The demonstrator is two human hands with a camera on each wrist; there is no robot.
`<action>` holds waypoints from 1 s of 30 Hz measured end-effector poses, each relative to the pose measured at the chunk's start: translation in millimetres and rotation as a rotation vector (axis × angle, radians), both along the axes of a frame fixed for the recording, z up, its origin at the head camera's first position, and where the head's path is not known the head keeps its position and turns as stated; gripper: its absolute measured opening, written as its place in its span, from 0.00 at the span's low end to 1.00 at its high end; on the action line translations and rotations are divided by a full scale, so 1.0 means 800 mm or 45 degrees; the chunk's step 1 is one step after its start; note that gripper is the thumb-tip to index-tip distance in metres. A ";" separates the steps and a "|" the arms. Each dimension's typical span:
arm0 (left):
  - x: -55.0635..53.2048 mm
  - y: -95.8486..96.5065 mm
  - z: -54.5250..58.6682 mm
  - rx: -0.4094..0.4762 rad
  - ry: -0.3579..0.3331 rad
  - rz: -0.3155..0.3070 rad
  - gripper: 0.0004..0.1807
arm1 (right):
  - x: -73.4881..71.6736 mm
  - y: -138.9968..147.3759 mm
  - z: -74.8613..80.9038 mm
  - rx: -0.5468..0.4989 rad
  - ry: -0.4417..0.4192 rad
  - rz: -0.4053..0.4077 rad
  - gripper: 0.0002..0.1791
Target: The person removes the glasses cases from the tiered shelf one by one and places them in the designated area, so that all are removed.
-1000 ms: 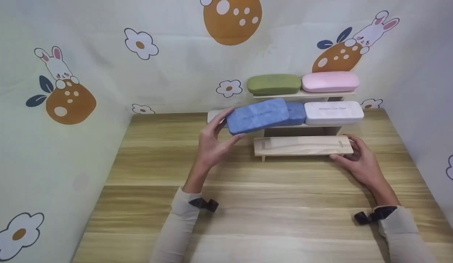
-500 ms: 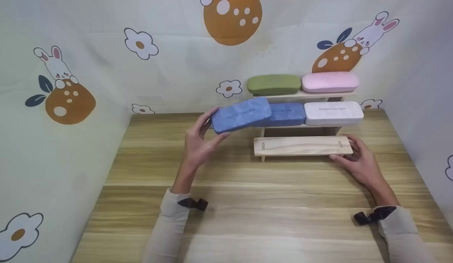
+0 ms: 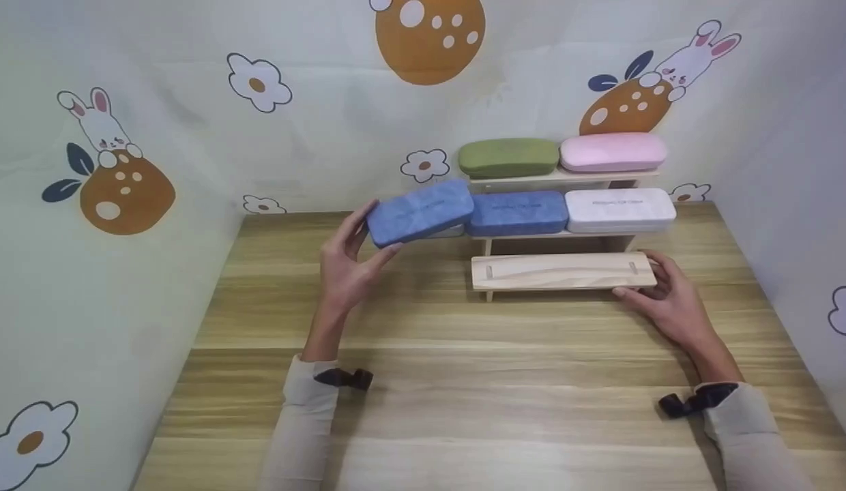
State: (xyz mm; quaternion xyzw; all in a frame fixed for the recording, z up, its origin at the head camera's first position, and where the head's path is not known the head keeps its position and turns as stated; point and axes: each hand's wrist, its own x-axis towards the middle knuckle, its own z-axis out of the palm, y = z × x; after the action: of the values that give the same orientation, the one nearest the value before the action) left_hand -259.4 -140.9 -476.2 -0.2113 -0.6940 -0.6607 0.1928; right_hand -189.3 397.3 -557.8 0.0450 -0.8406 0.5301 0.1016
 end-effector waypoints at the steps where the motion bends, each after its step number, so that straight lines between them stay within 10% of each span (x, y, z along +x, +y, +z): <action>1: -0.001 -0.003 -0.001 0.008 -0.010 0.005 0.43 | 0.000 0.000 0.000 0.002 -0.001 -0.002 0.48; 30: -0.040 -0.088 -0.051 -0.101 -0.426 0.161 0.45 | 0.001 -0.001 -0.001 -0.020 0.012 0.014 0.47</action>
State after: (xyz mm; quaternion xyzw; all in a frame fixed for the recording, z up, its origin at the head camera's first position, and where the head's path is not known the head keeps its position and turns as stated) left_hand -291.4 -211.3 -517.1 -0.0619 -0.7538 -0.6453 0.1072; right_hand -188.4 396.7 -558.4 0.0515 -0.8356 0.5372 0.1031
